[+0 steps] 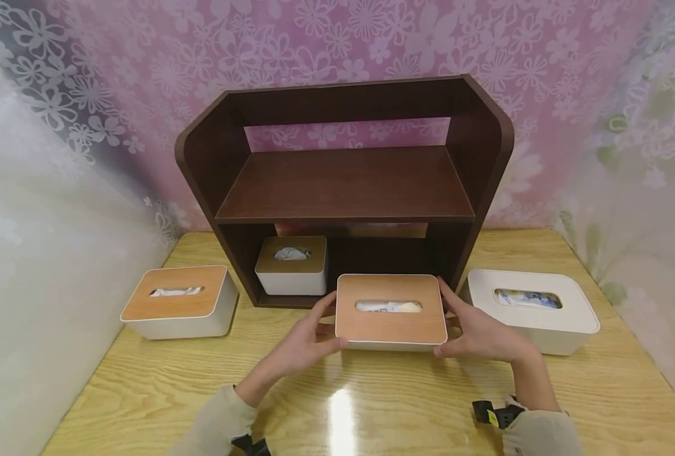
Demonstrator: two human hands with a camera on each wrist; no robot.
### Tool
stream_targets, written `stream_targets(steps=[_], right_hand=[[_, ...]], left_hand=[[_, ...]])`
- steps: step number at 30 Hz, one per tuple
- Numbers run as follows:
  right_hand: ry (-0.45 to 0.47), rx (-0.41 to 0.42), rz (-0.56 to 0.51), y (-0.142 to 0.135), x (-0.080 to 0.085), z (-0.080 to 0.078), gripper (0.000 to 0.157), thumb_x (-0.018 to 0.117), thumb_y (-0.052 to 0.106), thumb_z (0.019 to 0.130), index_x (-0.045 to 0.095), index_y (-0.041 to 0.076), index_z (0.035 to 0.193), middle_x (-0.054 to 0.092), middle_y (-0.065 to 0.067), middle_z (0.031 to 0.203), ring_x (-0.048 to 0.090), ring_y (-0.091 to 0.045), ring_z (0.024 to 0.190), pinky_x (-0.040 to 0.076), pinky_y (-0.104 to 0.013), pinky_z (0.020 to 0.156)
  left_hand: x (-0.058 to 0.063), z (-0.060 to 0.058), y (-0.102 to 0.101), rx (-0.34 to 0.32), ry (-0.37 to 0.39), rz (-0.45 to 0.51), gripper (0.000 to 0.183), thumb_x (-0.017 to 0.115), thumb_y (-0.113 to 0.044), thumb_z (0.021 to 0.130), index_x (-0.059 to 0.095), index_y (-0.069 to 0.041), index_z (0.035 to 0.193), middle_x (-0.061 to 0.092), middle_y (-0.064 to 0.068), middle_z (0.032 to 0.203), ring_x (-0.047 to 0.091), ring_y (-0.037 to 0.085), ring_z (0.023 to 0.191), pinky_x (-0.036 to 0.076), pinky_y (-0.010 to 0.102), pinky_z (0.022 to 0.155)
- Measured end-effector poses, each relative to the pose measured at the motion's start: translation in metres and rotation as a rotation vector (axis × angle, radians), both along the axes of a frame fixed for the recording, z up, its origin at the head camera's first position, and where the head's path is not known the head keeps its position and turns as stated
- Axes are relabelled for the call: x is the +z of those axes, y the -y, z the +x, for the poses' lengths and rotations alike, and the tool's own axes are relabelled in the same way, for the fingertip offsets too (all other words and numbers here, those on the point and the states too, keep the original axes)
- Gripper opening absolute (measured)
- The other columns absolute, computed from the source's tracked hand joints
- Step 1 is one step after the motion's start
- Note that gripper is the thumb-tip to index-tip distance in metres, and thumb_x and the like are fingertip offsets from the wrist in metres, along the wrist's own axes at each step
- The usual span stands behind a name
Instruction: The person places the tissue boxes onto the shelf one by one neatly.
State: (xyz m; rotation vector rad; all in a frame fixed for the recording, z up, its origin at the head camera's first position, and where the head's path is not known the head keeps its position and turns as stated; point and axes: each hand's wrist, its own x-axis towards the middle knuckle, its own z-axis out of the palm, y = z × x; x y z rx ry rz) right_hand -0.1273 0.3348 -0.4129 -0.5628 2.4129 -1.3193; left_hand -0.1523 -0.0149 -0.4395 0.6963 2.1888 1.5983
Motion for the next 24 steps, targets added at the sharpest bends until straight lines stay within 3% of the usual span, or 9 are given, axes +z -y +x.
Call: stream_targets(steps=[5, 7, 10, 14, 24], right_hand=[[-0.016, -0.053, -0.039, 0.000, -0.003, -0.003, 0.111, 0.078, 0.020, 0.087, -0.006, 0.016, 0.160, 0.034, -0.031, 0.152, 0.062, -0.011, 0.116, 0.055, -0.027, 0.084], [-0.034, -0.056, -0.048, 0.001, -0.004, -0.004, 0.107, 0.076, 0.020, 0.089, -0.003, 0.015, 0.161, 0.037, -0.031, 0.150, 0.062, -0.009, 0.115, 0.056, -0.027, 0.084], [-0.076, -0.082, -0.009, 0.006, -0.003, -0.004, 0.103, 0.075, 0.024, 0.090, 0.002, 0.013, 0.161, 0.041, -0.030, 0.148, 0.064, -0.022, 0.114, 0.056, -0.028, 0.080], [-0.149, -0.143, 0.084, 0.012, 0.001, -0.005, 0.095, 0.073, 0.031, 0.091, 0.012, 0.009, 0.160, 0.040, -0.027, 0.151, 0.062, -0.036, 0.115, 0.056, -0.027, 0.080], [-0.158, -0.191, 0.069, 0.016, 0.003, -0.006, 0.088, 0.070, 0.028, 0.094, 0.016, 0.001, 0.158, 0.034, -0.027, 0.154, 0.061, -0.038, 0.117, 0.054, -0.025, 0.084]], left_hand=[[-0.002, 0.000, -0.002, 0.054, 0.006, 0.011, 0.071, 0.063, -0.025, 0.099, 0.024, -0.012, 0.157, 0.042, 0.015, 0.150, 0.055, 0.032, 0.127, 0.049, 0.037, 0.100], [-0.003, -0.001, -0.002, 0.090, -0.004, 0.002, 0.067, 0.062, -0.028, 0.099, 0.028, -0.011, 0.155, 0.045, 0.014, 0.146, 0.057, 0.030, 0.124, 0.050, 0.038, 0.100], [-0.003, -0.002, 0.000, 0.120, -0.020, -0.007, 0.066, 0.061, -0.029, 0.100, 0.030, -0.009, 0.155, 0.047, 0.014, 0.140, 0.058, 0.029, 0.120, 0.049, 0.041, 0.099], [-0.002, -0.003, 0.002, 0.112, -0.010, 0.017, 0.066, 0.059, -0.025, 0.100, 0.027, -0.008, 0.156, 0.045, 0.015, 0.141, 0.054, 0.033, 0.124, 0.048, 0.043, 0.102], [-0.002, -0.004, 0.002, 0.056, 0.031, 0.105, 0.072, 0.059, -0.011, 0.098, 0.017, -0.007, 0.156, 0.031, 0.019, 0.155, 0.041, 0.038, 0.138, 0.041, 0.048, 0.109]])
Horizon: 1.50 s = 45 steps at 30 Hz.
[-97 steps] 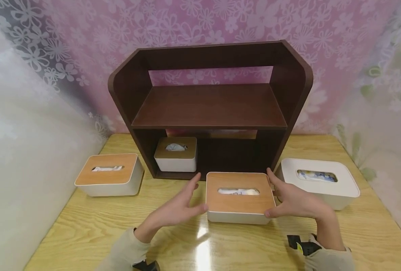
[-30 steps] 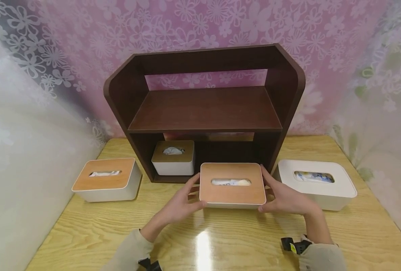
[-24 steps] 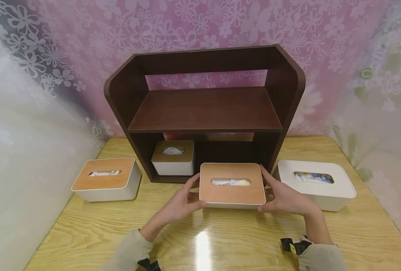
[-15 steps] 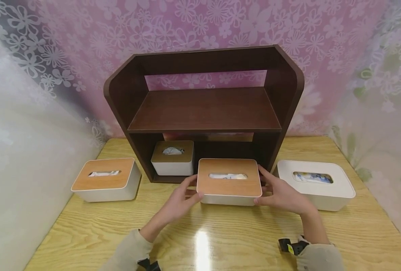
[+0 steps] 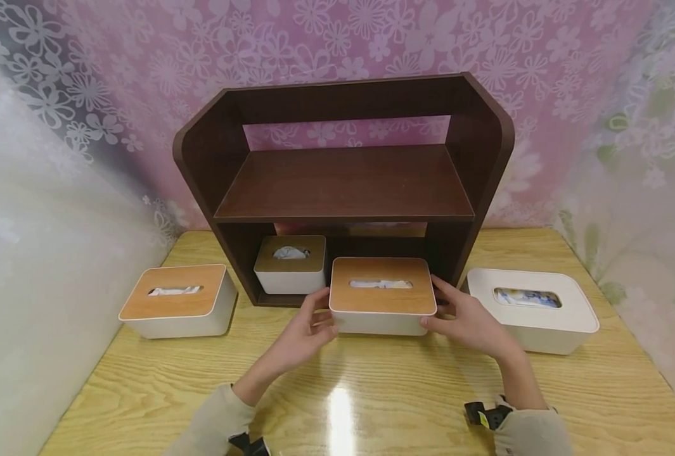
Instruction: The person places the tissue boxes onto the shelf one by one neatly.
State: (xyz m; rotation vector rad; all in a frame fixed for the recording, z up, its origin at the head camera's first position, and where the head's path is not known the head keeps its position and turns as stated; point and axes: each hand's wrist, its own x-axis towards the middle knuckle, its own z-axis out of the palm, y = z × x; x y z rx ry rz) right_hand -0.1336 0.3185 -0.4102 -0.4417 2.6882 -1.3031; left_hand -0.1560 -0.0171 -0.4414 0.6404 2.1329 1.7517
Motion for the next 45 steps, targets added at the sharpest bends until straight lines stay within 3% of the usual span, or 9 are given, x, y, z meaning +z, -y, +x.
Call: stream_targets(steps=[5, 12, 20, 26, 34, 45], right_hand=[[0.005, -0.037, 0.010, 0.002, 0.002, 0.001, 0.087, 0.071, 0.027, 0.093, 0.019, 0.000, 0.157, 0.041, -0.028, 0.150, 0.063, -0.035, 0.115, 0.053, -0.023, 0.080], [0.003, -0.110, 0.029, 0.002, 0.005, 0.001, 0.081, 0.071, 0.027, 0.093, 0.027, -0.004, 0.154, 0.055, -0.026, 0.136, 0.066, -0.020, 0.106, 0.052, -0.023, 0.074], [0.017, -0.160, -0.004, 0.003, 0.005, 0.001, 0.074, 0.071, 0.028, 0.093, 0.035, -0.006, 0.147, 0.048, -0.028, 0.141, 0.064, -0.036, 0.110, 0.052, -0.021, 0.077], [0.022, -0.185, -0.017, 0.006, 0.006, 0.002, 0.069, 0.070, 0.029, 0.093, 0.038, -0.008, 0.142, 0.051, -0.028, 0.135, 0.063, -0.039, 0.111, 0.054, -0.023, 0.076], [0.020, -0.239, -0.046, 0.012, 0.005, -0.001, 0.066, 0.069, 0.028, 0.094, 0.039, -0.011, 0.137, 0.056, -0.028, 0.126, 0.065, -0.036, 0.107, 0.056, -0.025, 0.071], [-0.009, -0.337, -0.050, 0.026, 0.000, -0.003, 0.067, 0.066, 0.029, 0.096, 0.038, -0.010, 0.144, 0.058, -0.032, 0.126, 0.063, -0.042, 0.112, 0.054, -0.020, 0.073]], left_hand=[[0.000, 0.000, 0.000, -0.028, -0.023, 0.025, 0.075, 0.060, -0.007, 0.096, 0.013, -0.007, 0.155, 0.030, 0.020, 0.152, 0.040, 0.038, 0.138, 0.035, 0.048, 0.113], [0.002, -0.003, -0.002, -0.082, -0.042, 0.012, 0.078, 0.058, -0.007, 0.097, 0.010, -0.010, 0.157, 0.024, 0.017, 0.157, 0.036, 0.036, 0.142, 0.033, 0.050, 0.114], [0.003, -0.004, -0.001, -0.054, -0.069, -0.120, 0.082, 0.060, -0.014, 0.095, 0.010, -0.016, 0.160, 0.033, 0.016, 0.144, 0.045, 0.032, 0.132, 0.041, 0.049, 0.109], [0.004, -0.001, 0.000, -0.070, -0.037, -0.101, 0.083, 0.060, -0.011, 0.096, 0.008, -0.015, 0.160, 0.029, 0.016, 0.152, 0.040, 0.034, 0.138, 0.037, 0.050, 0.111], [0.004, 0.000, -0.001, -0.092, -0.048, -0.103, 0.083, 0.058, -0.013, 0.098, 0.004, -0.014, 0.159, 0.019, 0.016, 0.161, 0.033, 0.035, 0.144, 0.034, 0.050, 0.114], [0.003, -0.002, -0.005, -0.111, -0.041, -0.105, 0.089, 0.059, -0.016, 0.098, -0.005, -0.017, 0.160, 0.003, 0.006, 0.166, 0.024, 0.030, 0.148, 0.030, 0.052, 0.115]])
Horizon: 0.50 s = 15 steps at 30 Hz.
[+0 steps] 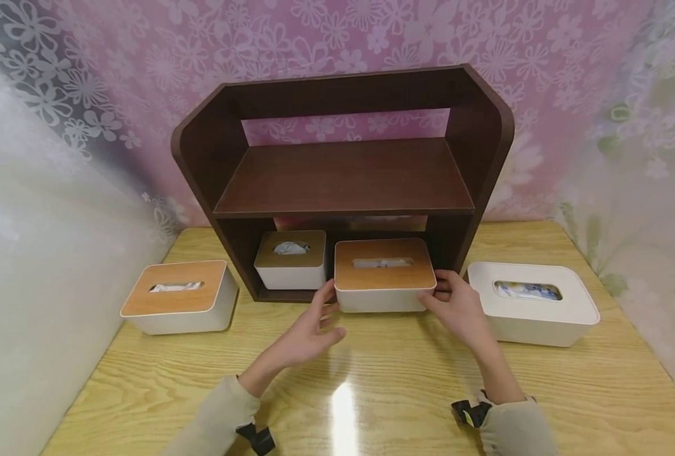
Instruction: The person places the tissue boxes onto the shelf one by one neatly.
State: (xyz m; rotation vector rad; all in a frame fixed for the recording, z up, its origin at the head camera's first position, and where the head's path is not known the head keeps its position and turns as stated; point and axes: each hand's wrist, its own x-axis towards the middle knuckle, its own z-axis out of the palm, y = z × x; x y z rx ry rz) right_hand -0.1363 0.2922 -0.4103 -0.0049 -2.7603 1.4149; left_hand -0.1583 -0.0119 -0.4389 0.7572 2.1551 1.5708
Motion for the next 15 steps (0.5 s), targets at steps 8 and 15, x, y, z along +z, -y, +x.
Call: stream_targets(steps=[8, 15], right_hand=[[0.008, 0.061, -0.029, 0.003, -0.002, -0.002, 0.071, 0.059, 0.024, 0.100, 0.025, -0.011, 0.151, 0.048, -0.036, 0.139, 0.055, -0.045, 0.124, 0.054, -0.030, 0.087], [0.067, 0.181, -0.135, 0.006, -0.004, -0.003, 0.087, 0.057, 0.021, 0.102, -0.007, 0.002, 0.158, 0.008, -0.031, 0.161, 0.023, -0.050, 0.143, 0.034, -0.059, 0.108]], left_hand=[[0.001, -0.006, -0.001, -0.002, 0.001, 0.002, 0.089, 0.058, -0.016, 0.099, -0.006, -0.014, 0.160, 0.001, 0.007, 0.166, 0.022, 0.031, 0.149, 0.030, 0.051, 0.115], [0.001, -0.011, -0.005, 0.010, 0.005, 0.013, 0.092, 0.059, -0.017, 0.098, -0.010, -0.015, 0.159, -0.004, 0.007, 0.166, 0.018, 0.029, 0.150, 0.027, 0.052, 0.116]])
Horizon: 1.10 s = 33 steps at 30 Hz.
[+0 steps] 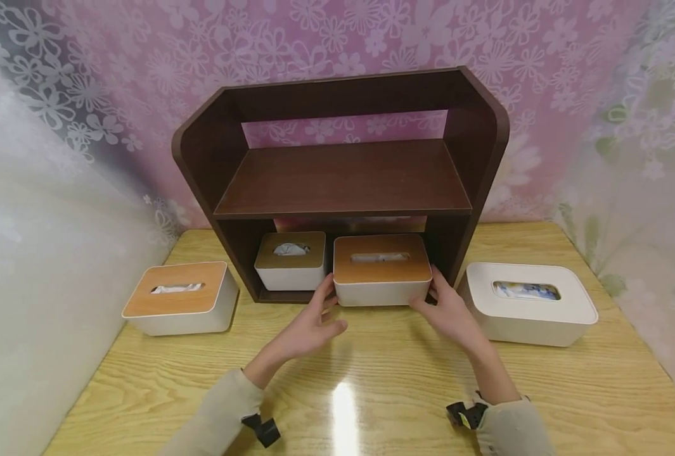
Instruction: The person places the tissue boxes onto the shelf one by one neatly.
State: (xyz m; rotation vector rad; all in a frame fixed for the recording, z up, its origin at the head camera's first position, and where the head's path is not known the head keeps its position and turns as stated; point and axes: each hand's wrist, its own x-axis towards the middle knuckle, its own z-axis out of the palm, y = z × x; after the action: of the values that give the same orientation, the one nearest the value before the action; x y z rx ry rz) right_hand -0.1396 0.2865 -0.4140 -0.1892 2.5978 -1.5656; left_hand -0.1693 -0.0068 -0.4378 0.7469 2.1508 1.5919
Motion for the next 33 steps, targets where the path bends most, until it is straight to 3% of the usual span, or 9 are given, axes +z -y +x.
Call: stream_targets(steps=[6, 12, 20, 33], right_hand=[[0.021, 0.004, -0.063, 0.003, -0.006, -0.005, 0.092, 0.058, 0.017, 0.101, -0.014, 0.006, 0.157, -0.006, -0.027, 0.163, 0.012, -0.051, 0.146, 0.028, -0.064, 0.110], [0.049, 0.000, -0.079, 0.004, -0.009, -0.008, 0.096, 0.057, 0.016, 0.101, -0.022, 0.007, 0.154, -0.013, -0.026, 0.161, 0.006, -0.050, 0.147, 0.025, -0.064, 0.111], [0.050, -0.019, -0.078, 0.005, -0.010, -0.013, 0.098, 0.058, 0.020, 0.101, -0.023, 0.009, 0.154, -0.015, -0.025, 0.162, 0.004, -0.049, 0.147, 0.022, -0.064, 0.113], [0.047, -0.043, -0.085, 0.006, -0.012, -0.020, 0.097, 0.058, 0.020, 0.101, -0.023, 0.013, 0.155, -0.015, -0.022, 0.163, 0.003, -0.046, 0.149, 0.021, -0.064, 0.113]], left_hand=[[-0.002, -0.002, -0.003, 0.030, 0.022, -0.023, 0.093, 0.058, -0.021, 0.098, -0.012, -0.015, 0.159, -0.007, 0.006, 0.166, 0.014, 0.027, 0.151, 0.026, 0.049, 0.118], [-0.002, -0.007, -0.009, 0.064, -0.019, -0.035, 0.097, 0.059, -0.020, 0.096, -0.014, -0.012, 0.158, -0.010, 0.009, 0.166, 0.015, 0.029, 0.151, 0.027, 0.051, 0.116], [-0.002, -0.012, -0.014, 0.075, -0.041, -0.061, 0.100, 0.060, -0.019, 0.094, -0.018, -0.013, 0.157, -0.011, 0.010, 0.165, 0.013, 0.031, 0.150, 0.026, 0.045, 0.118], [-0.004, -0.016, -0.019, 0.076, -0.075, -0.117, 0.105, 0.062, -0.024, 0.093, -0.021, -0.013, 0.156, -0.015, 0.009, 0.164, 0.004, 0.024, 0.151, 0.020, 0.045, 0.120]])
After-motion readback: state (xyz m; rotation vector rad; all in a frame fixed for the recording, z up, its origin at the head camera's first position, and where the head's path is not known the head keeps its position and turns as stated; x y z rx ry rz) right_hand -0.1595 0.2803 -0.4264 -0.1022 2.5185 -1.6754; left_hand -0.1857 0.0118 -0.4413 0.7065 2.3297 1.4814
